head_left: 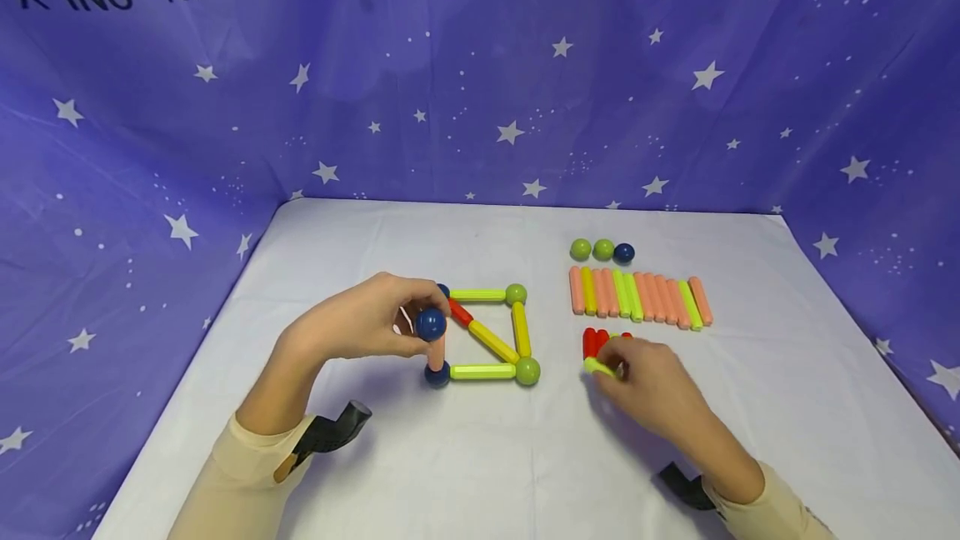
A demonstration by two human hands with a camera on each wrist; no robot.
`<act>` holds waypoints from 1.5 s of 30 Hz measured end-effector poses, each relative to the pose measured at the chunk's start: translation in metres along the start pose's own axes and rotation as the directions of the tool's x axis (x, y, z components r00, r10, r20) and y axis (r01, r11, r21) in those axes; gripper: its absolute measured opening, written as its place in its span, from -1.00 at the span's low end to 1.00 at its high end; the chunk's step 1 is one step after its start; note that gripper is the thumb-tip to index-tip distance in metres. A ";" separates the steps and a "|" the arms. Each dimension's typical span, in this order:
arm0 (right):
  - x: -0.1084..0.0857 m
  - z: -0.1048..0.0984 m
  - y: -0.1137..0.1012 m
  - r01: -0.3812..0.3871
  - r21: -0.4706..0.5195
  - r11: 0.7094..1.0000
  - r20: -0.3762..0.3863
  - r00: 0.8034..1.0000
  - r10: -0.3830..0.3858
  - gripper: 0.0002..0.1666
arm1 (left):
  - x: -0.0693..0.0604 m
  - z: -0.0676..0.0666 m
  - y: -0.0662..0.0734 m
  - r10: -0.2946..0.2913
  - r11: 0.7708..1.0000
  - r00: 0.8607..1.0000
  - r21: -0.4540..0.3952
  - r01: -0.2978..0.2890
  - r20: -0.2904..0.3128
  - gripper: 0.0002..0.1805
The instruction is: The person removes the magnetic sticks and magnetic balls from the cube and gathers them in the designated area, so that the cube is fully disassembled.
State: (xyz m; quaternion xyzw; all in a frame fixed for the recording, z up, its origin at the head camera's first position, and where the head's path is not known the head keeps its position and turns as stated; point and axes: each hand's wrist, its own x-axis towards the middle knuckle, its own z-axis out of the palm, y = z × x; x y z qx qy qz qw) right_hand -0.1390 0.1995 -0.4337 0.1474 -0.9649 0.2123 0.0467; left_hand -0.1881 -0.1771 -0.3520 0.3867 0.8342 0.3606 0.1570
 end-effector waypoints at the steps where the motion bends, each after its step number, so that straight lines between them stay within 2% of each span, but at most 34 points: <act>1: 0.002 -0.006 0.008 -0.032 -0.006 0.999 -0.041 0.999 0.032 -0.85 | 0.002 0.001 -0.003 0.015 0.999 1.000 -0.029 -0.015 0.014 -0.65; 3: 0.005 -0.016 0.023 -0.107 -0.019 0.994 -0.104 0.989 0.104 -0.83 | 0.004 0.003 -0.010 0.026 0.996 0.999 -0.090 -0.022 0.043 -0.66; 5: 0.007 -0.022 0.037 -0.197 -0.018 0.980 -0.098 0.976 0.194 -0.79 | 0.007 0.006 -0.018 0.021 0.988 0.996 -0.152 -0.008 0.081 -0.70; 9: 0.010 -0.019 0.056 -0.311 0.007 0.950 0.031 0.950 0.311 -0.69 | 0.011 0.011 -0.033 -0.015 0.969 0.988 -0.241 0.051 0.152 -0.84; 12: 0.012 -0.014 0.061 -0.335 0.028 0.942 0.113 0.937 0.330 -0.66 | 0.014 0.014 -0.041 -0.026 0.961 0.983 -0.268 0.075 0.181 -0.87; 14: 0.014 -0.012 0.062 -0.327 0.014 0.945 0.125 0.938 0.323 -0.65 | 0.016 0.016 -0.045 -0.034 0.962 0.982 -0.259 0.082 0.186 -0.87; 17: 0.018 -0.016 0.050 -0.250 -0.036 0.968 0.060 0.966 0.252 -0.64 | 0.018 0.018 -0.048 -0.046 0.965 0.982 -0.247 0.091 0.183 -0.90; 20: 0.026 -0.018 0.023 -0.085 -0.049 0.995 -0.032 0.996 0.084 -0.66 | 0.019 0.019 -0.048 -0.063 0.966 0.982 -0.235 0.104 0.177 -0.92; 21: 0.029 -0.017 0.011 -0.008 -0.030 1.000 -0.059 0.998 0.006 -0.68 | 0.019 0.019 -0.048 -0.066 0.967 0.982 -0.232 0.107 0.176 -0.91; 23: 0.036 -0.014 -0.016 0.140 0.045 0.989 -0.072 0.988 -0.136 -0.70 | 0.019 0.019 -0.047 -0.079 0.969 0.982 -0.218 0.116 0.173 -0.89; 24: 0.040 -0.012 -0.030 0.215 0.097 0.972 -0.068 0.976 -0.209 -0.68 | 0.019 0.019 -0.047 -0.082 0.968 0.982 -0.221 0.120 0.171 -0.88; 26: 0.047 -0.006 -0.058 0.342 0.201 0.918 -0.058 0.940 -0.337 -0.59 | 0.019 0.019 -0.046 -0.082 0.966 0.982 -0.228 0.121 0.171 -0.87; 29: 0.057 0.004 -0.095 0.459 0.306 0.834 -0.030 0.881 -0.473 -0.40 | 0.020 0.021 -0.046 -0.063 0.969 0.984 -0.227 0.100 0.164 -0.87; 31: 0.064 0.012 -0.114 0.521 0.316 0.793 -0.041 0.842 -0.537 -0.30 | 0.022 0.023 -0.047 -0.038 0.975 0.988 -0.211 0.070 0.151 -0.87; 33: 0.069 0.020 -0.127 0.578 0.281 0.766 -0.068 0.809 -0.585 -0.30 | 0.023 0.025 -0.047 -0.015 0.981 0.991 -0.190 0.040 0.132 -0.83; 35: 0.072 0.027 -0.135 0.613 0.247 0.751 -0.112 0.788 -0.606 -0.38 | 0.024 0.026 -0.047 -0.004 0.984 0.993 -0.177 0.025 0.119 -0.80; 37: 0.074 0.031 -0.138 0.627 0.254 0.737 -0.151 0.778 -0.610 -0.45 | 0.025 0.026 -0.048 -0.001 0.986 0.994 -0.163 0.019 0.111 -0.76; 39: 0.075 0.033 -0.139 0.620 0.306 0.723 -0.181 0.783 -0.595 -0.50 | 0.025 0.026 -0.048 -0.010 0.988 0.994 -0.152 0.027 0.109 -0.76; 41: 0.076 0.032 -0.139 0.593 0.403 0.697 -0.221 0.802 -0.555 -0.51 | 0.024 0.025 -0.048 -0.016 0.989 0.994 -0.148 0.032 0.111 -0.79; 45: 0.083 0.020 -0.134 0.524 0.592 0.612 -0.298 0.848 -0.438 -0.49 | 0.021 0.023 -0.049 -0.022 0.987 0.992 -0.158 0.042 0.123 -0.85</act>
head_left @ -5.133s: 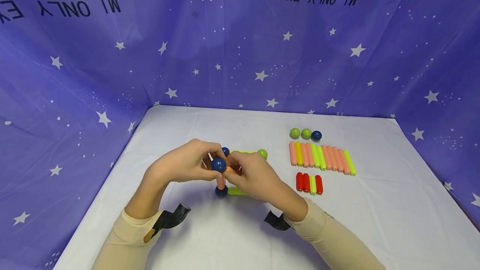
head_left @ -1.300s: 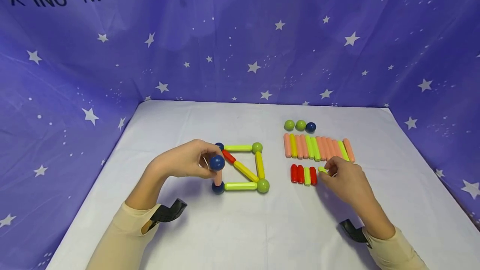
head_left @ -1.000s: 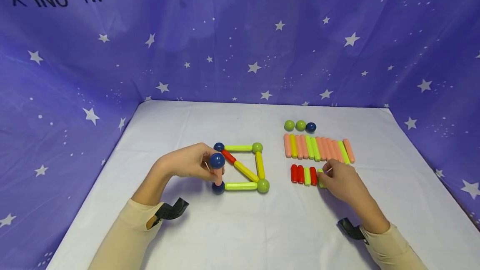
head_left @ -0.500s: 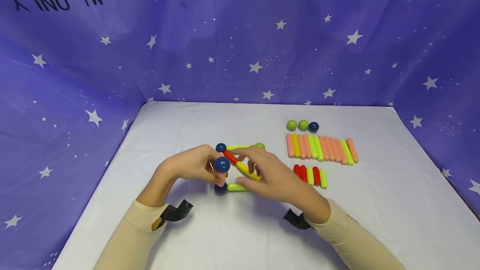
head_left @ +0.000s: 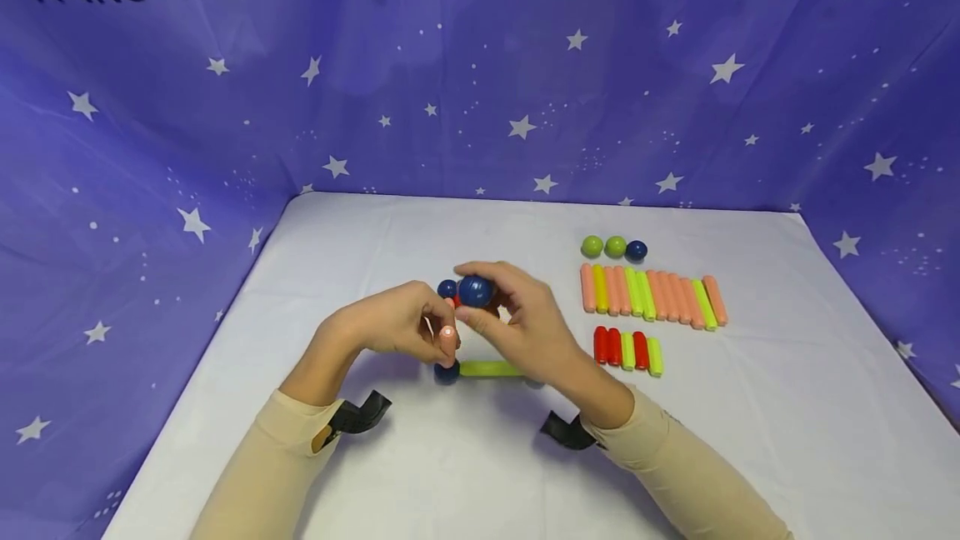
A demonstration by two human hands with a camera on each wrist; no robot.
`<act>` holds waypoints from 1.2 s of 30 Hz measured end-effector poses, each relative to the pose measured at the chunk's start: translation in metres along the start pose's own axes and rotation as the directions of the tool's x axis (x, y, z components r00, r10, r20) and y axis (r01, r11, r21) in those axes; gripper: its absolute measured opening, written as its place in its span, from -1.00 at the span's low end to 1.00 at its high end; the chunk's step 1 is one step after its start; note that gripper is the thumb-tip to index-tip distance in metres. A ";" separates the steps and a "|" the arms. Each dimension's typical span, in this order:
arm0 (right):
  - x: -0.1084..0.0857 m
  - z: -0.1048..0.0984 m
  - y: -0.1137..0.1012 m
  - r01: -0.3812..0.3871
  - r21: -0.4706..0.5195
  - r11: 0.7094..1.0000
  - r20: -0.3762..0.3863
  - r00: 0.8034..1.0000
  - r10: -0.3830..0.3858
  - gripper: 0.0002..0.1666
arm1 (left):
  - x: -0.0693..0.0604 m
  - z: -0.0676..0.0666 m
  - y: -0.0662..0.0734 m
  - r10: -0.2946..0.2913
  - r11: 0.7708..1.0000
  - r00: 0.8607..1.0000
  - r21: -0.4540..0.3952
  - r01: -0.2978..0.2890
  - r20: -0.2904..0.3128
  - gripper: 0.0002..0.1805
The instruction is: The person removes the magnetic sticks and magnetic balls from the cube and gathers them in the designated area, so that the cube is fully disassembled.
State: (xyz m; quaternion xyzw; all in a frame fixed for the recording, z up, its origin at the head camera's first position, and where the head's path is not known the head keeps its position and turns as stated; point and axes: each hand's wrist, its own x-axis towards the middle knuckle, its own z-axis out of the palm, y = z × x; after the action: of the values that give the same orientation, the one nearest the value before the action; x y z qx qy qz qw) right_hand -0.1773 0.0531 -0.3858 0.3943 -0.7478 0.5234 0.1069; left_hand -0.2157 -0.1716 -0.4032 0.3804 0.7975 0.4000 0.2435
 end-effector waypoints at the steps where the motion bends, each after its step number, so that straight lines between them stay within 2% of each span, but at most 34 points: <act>1: 0.002 -0.006 0.000 -0.020 0.034 0.999 -0.028 0.999 0.021 -0.48 | 0.000 -0.001 0.000 0.001 1.000 1.000 0.003 -0.002 0.003 -0.86; 4: 0.005 -0.028 0.007 -0.112 0.032 0.993 -0.063 0.991 0.114 -0.48 | -0.003 -0.003 0.000 -0.005 1.000 1.000 0.013 0.005 0.006 -0.87; 7: 0.004 -0.050 0.022 -0.252 -0.041 0.967 -0.089 0.965 0.248 -0.50 | -0.007 -0.004 0.001 -0.007 1.000 1.000 0.022 0.007 0.007 -0.88; 12: -0.002 -0.090 0.049 -0.453 -0.168 0.875 -0.195 0.886 0.421 -0.47 | -0.016 -0.007 0.003 -0.032 0.998 0.999 0.044 0.033 -0.031 -0.87; 15: -0.005 -0.116 0.068 -0.523 -0.225 0.822 -0.259 0.846 0.467 -0.46 | -0.020 -0.008 0.002 -0.041 0.998 0.998 0.044 0.043 -0.042 -0.87; 18: -0.008 -0.144 0.086 -0.584 -0.316 0.747 -0.284 0.810 0.513 -0.46 | -0.020 -0.009 0.001 -0.028 0.999 0.999 0.045 0.030 -0.041 -0.85; 21: -0.008 -0.173 0.099 -0.617 -0.435 0.656 -0.274 0.784 0.557 -0.44 | -0.020 -0.010 0.002 -0.020 0.998 0.998 0.056 0.023 -0.051 -0.83; 23: -0.008 -0.189 0.108 -0.619 -0.526 0.583 -0.257 0.769 0.585 -0.43 | -0.020 -0.010 0.002 -0.022 0.998 0.998 0.060 0.026 -0.056 -0.83; 25: -0.009 -0.203 0.118 -0.615 -0.596 0.515 -0.235 0.748 0.621 -0.43 | -0.020 -0.011 0.003 -0.021 0.998 0.998 0.059 0.024 -0.057 -0.83; 28: -0.009 -0.219 0.136 -0.604 -0.666 0.439 -0.193 0.707 0.681 -0.44 | -0.019 -0.011 0.004 -0.025 0.999 0.999 0.047 0.027 -0.046 -0.85; 30: -0.008 -0.225 0.147 -0.604 -0.683 0.411 -0.159 0.671 0.724 -0.45 | -0.018 -0.011 0.004 -0.033 0.998 0.999 0.043 0.035 -0.040 -0.85; 34: -0.003 -0.227 0.166 -0.598 -0.702 0.387 -0.090 0.613 0.785 -0.46 | -0.016 -0.009 -0.001 -0.095 0.993 0.995 0.064 0.096 -0.027 -0.81; 36: -0.003 -0.225 0.174 -0.624 -0.693 0.361 -0.086 0.570 0.817 -0.46 | -0.015 -0.007 -0.005 -0.135 0.987 0.991 0.083 0.136 -0.018 -0.78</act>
State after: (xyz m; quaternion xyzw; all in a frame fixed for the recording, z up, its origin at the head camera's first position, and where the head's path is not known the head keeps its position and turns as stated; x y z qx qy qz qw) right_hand -0.3544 0.2745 -0.4120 0.0243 -0.9813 0.1561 -0.1098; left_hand -0.2138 -0.1888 -0.4017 0.3329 0.8389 0.3511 0.2491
